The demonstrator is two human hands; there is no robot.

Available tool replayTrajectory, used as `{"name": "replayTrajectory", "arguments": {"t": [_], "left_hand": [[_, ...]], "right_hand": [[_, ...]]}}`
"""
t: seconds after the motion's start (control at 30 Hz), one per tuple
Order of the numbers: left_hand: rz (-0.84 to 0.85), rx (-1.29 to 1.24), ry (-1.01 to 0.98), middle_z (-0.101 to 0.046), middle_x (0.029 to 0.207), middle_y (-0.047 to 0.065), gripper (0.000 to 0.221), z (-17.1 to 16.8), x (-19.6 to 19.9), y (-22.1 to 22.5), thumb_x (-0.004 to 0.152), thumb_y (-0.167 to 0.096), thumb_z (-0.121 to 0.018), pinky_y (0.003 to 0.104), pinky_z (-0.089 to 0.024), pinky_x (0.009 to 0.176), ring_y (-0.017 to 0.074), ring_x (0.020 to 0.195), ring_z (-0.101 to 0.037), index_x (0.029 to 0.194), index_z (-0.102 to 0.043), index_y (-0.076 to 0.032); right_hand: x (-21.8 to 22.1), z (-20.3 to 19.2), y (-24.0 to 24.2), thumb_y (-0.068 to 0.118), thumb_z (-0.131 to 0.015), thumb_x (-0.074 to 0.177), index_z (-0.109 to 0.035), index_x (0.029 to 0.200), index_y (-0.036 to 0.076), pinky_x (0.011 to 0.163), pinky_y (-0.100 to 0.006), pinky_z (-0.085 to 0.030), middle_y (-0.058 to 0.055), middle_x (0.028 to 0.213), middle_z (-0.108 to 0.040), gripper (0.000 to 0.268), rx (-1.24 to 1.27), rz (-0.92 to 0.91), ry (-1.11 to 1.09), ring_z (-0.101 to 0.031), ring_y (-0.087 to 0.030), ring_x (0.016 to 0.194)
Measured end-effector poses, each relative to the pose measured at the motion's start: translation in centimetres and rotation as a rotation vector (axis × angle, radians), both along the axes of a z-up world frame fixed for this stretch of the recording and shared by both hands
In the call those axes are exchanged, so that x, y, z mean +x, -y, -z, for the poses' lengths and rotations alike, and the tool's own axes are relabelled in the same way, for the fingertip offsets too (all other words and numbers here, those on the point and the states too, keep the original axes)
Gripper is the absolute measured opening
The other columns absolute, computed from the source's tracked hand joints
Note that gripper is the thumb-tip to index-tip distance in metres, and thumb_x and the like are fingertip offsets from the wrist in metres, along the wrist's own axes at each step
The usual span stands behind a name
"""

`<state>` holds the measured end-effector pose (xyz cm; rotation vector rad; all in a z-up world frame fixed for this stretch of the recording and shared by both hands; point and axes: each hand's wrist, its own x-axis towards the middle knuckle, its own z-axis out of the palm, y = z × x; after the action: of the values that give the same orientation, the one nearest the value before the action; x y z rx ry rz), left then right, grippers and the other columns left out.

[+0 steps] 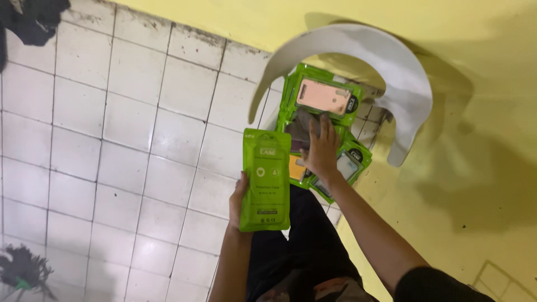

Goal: The person repeatedly picks up packaged phone cases from a white plastic chair and hangs them on a wall-mounted wire grid display. The person handles multiple cases of different colors and designs, placing them one by one onto hooks on the grid.

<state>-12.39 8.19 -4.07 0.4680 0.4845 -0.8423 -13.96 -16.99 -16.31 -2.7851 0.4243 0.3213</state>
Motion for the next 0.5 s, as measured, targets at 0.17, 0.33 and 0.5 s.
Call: {"name": "replayTrajectory", "arguments": {"t": [0.17, 0.33, 0.5], "left_hand": [[-0.047, 0.163, 0.085, -0.057, 0.14, 0.017, 0.05, -2.0, 0.7, -3.1, 0.115, -0.036, -0.04, 0.045, -0.051, 0.098, 0.0306, 0.121, -0.059, 0.152, -0.045, -0.003], [0.315, 1.07, 1.175, -0.03, 0.169, 0.02, 0.071, -10.7, 3.0, -8.2, 0.099, -0.022, -0.059, 0.052, -0.026, 0.122, 0.0395, 0.154, -0.031, 0.162, -0.03, -0.009], [0.586, 1.207, 1.437, -0.011, 0.168, 0.019, 0.099, -19.5, 5.6, -18.4, 0.076, -0.021, -0.087, 0.059, -0.02, 0.116, 0.0504, 0.15, -0.007, 0.157, -0.03, -0.014]], "right_hand": [[0.0, -7.1, -7.2, 0.036, -0.065, 0.102, -0.063, 0.127, 0.003, 0.103, -0.048, -0.043, -0.022, 0.135, -0.051, 0.042, 0.435, 0.333, 0.336, -0.053, -0.034, 0.122], [1.8, -17.6, -17.7, 0.044, -0.055, 0.103, -0.066, 0.116, 0.009, 0.084, -0.031, -0.052, -0.003, 0.107, -0.067, 0.039, 1.253, 0.482, 0.043, -0.062, -0.015, 0.097], [6.1, -25.1, -28.5, 0.04, -0.065, 0.096, -0.07, 0.115, 0.006, 0.086, -0.034, -0.051, -0.002, 0.106, -0.07, 0.04, 1.499, 0.518, 0.04, -0.063, -0.013, 0.099]]}}
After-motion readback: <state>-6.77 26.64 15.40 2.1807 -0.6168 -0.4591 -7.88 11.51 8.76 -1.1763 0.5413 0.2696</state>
